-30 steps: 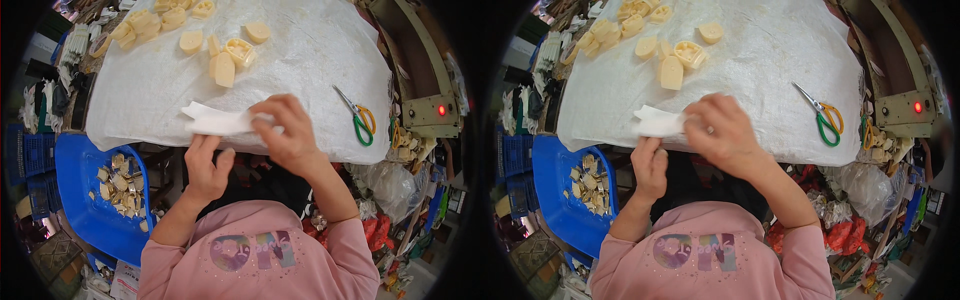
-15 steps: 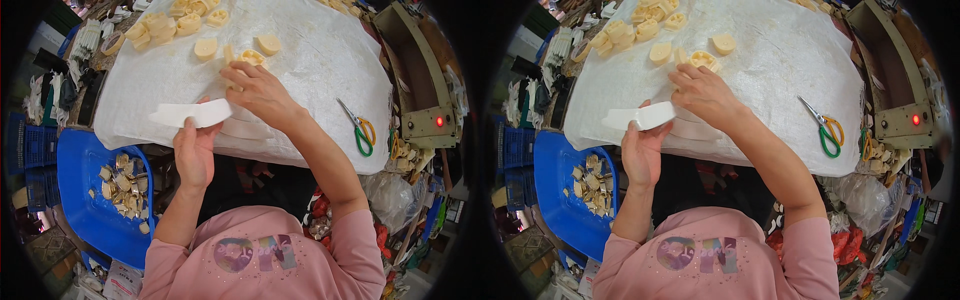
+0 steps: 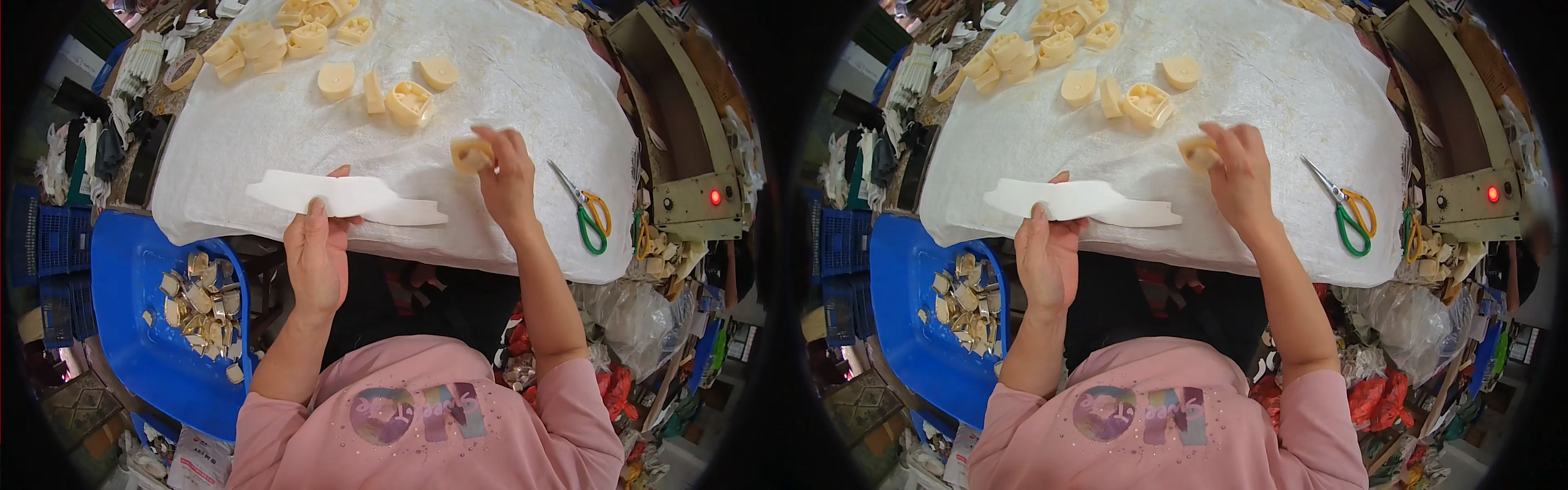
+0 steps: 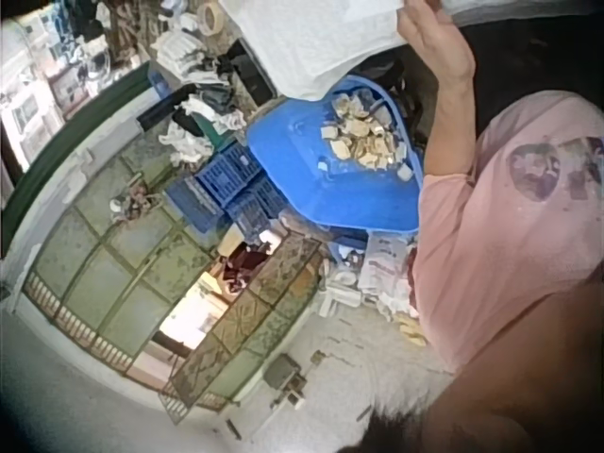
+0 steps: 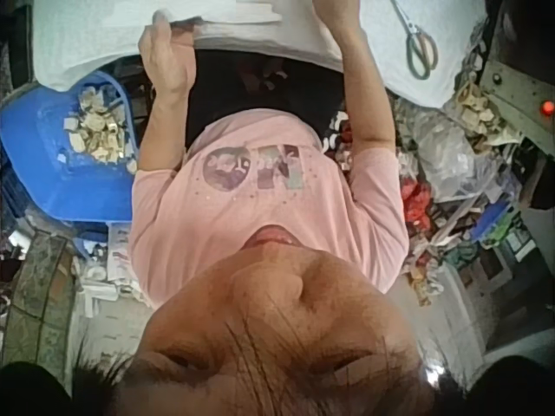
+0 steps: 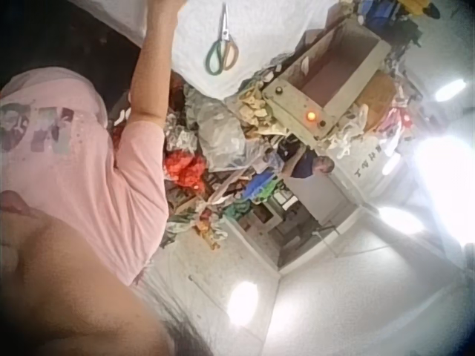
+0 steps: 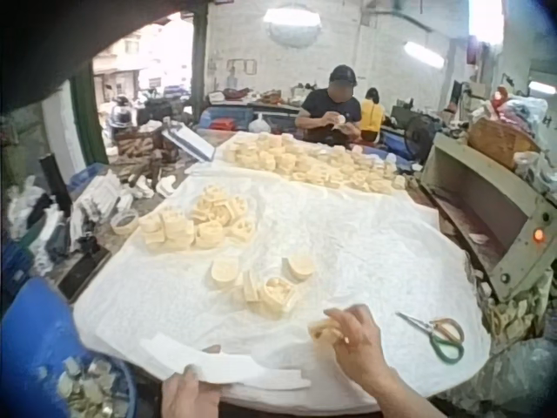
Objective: Assembling and cleaning small foam or plastic shoe components.
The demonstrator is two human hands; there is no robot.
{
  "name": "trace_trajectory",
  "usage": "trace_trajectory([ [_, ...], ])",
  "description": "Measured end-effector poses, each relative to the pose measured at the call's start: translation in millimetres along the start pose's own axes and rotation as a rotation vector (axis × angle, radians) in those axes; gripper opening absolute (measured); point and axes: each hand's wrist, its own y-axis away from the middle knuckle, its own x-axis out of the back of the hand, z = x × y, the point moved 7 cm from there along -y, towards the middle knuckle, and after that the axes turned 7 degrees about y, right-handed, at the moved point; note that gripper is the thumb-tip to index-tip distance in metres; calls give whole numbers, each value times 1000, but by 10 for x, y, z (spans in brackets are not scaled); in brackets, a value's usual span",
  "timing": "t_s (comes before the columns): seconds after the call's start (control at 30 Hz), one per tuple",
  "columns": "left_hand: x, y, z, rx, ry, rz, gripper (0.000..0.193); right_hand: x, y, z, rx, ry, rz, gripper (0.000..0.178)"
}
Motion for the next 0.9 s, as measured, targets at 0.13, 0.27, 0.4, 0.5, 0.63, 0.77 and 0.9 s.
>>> trace_trajectory([
  [0.13,-194,107,-98,182,239,-134,41,65,357,113,83,142,-18,57],
  [0.27,-412,241,-192,348,412,-86,42,268,544,245,49,132,71,54],
  [0.4,-442,323,-325,404,410,-91,42,646,696,-85,-113,-610,311,41],
  [0.5,-519,379,-366,333,282,-97,43,710,785,-451,100,-747,133,42],
  [0.63,-757,472,-361,288,304,-198,42,561,907,-706,171,-738,135,36],
  [0.77,-862,526,-270,300,283,-263,43,463,995,-729,330,-592,273,38],
  [0.9,-884,524,-224,263,273,-324,42,490,1002,-783,372,-556,312,40],
])
